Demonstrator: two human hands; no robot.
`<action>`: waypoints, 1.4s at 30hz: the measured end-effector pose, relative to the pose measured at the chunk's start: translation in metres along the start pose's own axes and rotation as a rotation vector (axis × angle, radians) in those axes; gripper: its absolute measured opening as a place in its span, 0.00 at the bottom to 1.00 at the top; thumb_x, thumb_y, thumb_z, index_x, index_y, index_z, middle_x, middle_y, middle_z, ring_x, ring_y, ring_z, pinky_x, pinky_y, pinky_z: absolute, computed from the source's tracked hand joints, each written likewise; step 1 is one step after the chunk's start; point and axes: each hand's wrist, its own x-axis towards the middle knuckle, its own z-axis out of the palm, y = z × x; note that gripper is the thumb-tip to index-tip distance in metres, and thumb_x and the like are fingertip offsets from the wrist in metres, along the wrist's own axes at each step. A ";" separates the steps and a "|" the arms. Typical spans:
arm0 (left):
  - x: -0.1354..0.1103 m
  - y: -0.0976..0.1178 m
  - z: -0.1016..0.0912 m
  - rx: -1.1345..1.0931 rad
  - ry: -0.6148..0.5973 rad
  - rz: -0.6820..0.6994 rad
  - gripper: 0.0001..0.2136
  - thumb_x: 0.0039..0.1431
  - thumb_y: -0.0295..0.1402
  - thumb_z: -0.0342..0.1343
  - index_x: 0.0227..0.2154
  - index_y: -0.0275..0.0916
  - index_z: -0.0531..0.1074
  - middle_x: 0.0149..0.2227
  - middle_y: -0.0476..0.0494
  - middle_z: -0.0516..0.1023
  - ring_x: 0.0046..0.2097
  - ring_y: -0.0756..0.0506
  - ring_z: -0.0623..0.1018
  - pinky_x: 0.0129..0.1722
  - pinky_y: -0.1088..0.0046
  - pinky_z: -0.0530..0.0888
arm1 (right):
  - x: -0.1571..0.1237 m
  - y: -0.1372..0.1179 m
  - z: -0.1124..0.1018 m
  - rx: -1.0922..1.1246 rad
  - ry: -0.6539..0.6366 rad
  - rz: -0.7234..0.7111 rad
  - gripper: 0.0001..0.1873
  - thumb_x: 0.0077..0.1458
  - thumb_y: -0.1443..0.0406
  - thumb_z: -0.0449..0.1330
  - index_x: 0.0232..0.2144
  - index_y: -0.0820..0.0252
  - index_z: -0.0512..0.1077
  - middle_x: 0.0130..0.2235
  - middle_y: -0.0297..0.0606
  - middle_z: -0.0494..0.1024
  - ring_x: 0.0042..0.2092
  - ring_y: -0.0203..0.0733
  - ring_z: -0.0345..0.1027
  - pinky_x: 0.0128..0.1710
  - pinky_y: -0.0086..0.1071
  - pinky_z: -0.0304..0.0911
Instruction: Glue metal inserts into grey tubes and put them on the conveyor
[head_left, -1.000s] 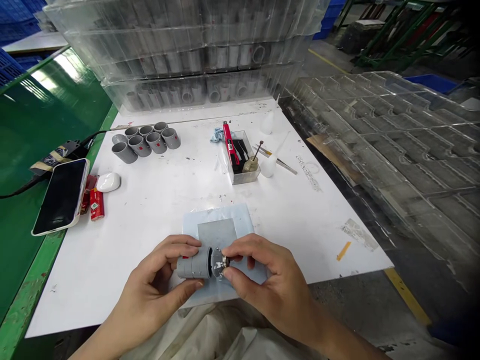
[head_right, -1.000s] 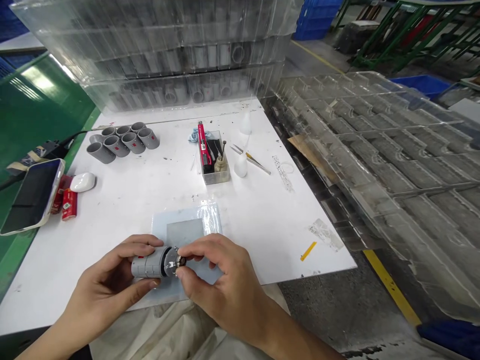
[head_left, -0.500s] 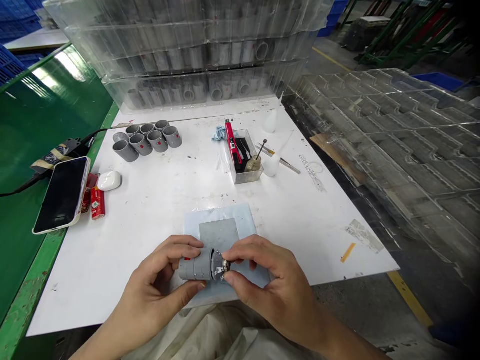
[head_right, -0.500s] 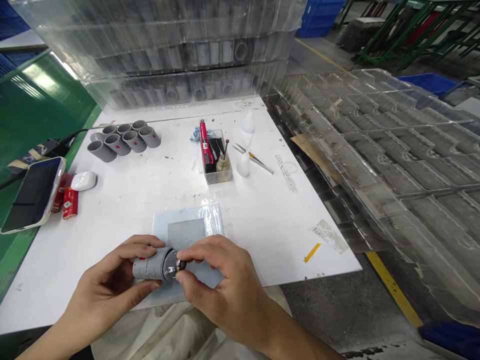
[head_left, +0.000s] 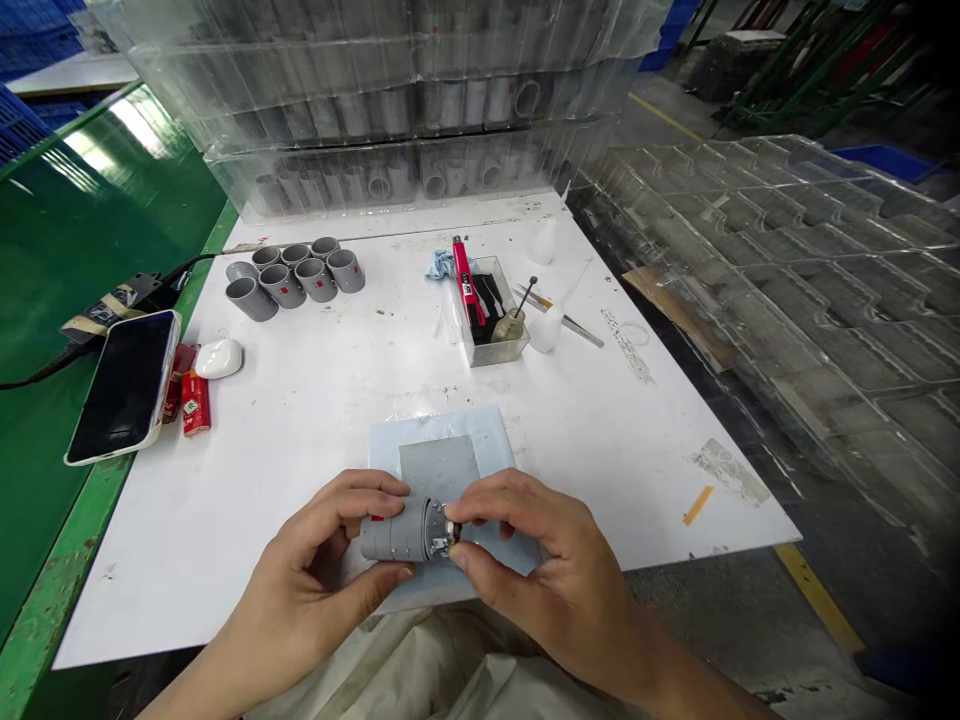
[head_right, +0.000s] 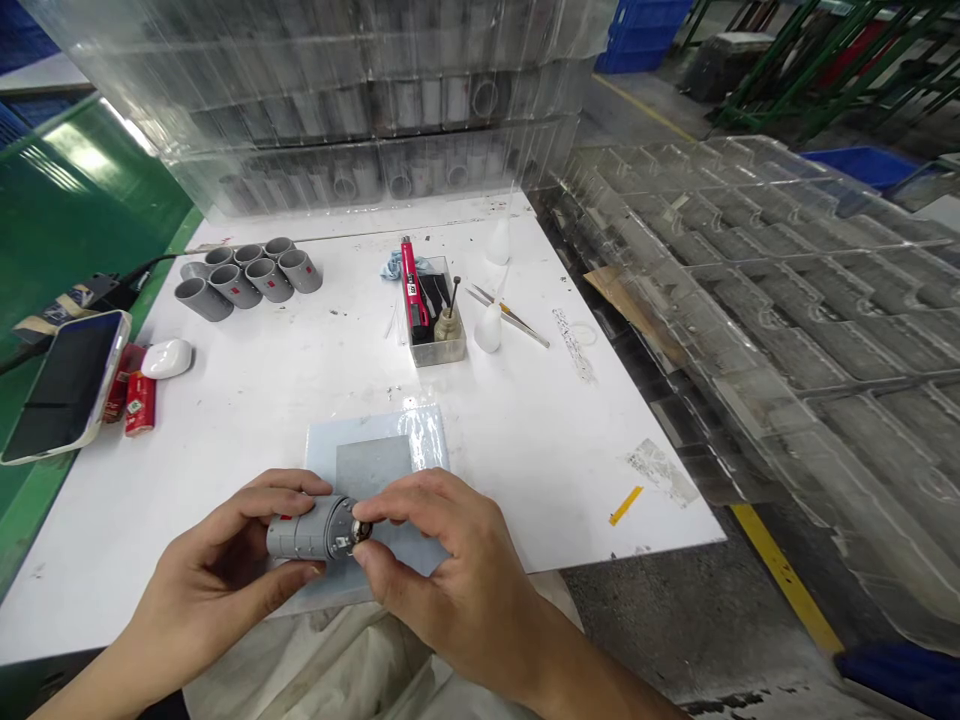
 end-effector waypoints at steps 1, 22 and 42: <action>0.000 0.000 0.000 0.000 0.001 0.004 0.19 0.65 0.25 0.67 0.51 0.58 0.77 0.56 0.51 0.77 0.57 0.49 0.76 0.46 0.84 0.76 | 0.000 0.000 0.000 -0.001 -0.001 -0.001 0.12 0.60 0.69 0.69 0.45 0.51 0.83 0.43 0.33 0.83 0.45 0.36 0.79 0.46 0.27 0.74; 0.001 0.011 0.010 -0.172 0.231 -0.225 0.18 0.55 0.33 0.76 0.48 0.52 0.83 0.46 0.48 0.85 0.43 0.45 0.84 0.38 0.75 0.82 | 0.001 -0.013 0.009 0.015 0.071 0.268 0.07 0.65 0.59 0.68 0.43 0.48 0.86 0.41 0.32 0.87 0.40 0.37 0.77 0.42 0.28 0.72; 0.027 0.025 -0.003 0.420 0.104 0.094 0.16 0.65 0.38 0.66 0.55 0.59 0.80 0.49 0.48 0.80 0.33 0.49 0.73 0.28 0.76 0.74 | 0.011 -0.019 0.004 0.314 -0.381 0.703 0.32 0.71 0.56 0.58 0.72 0.62 0.63 0.31 0.37 0.85 0.20 0.30 0.67 0.21 0.22 0.59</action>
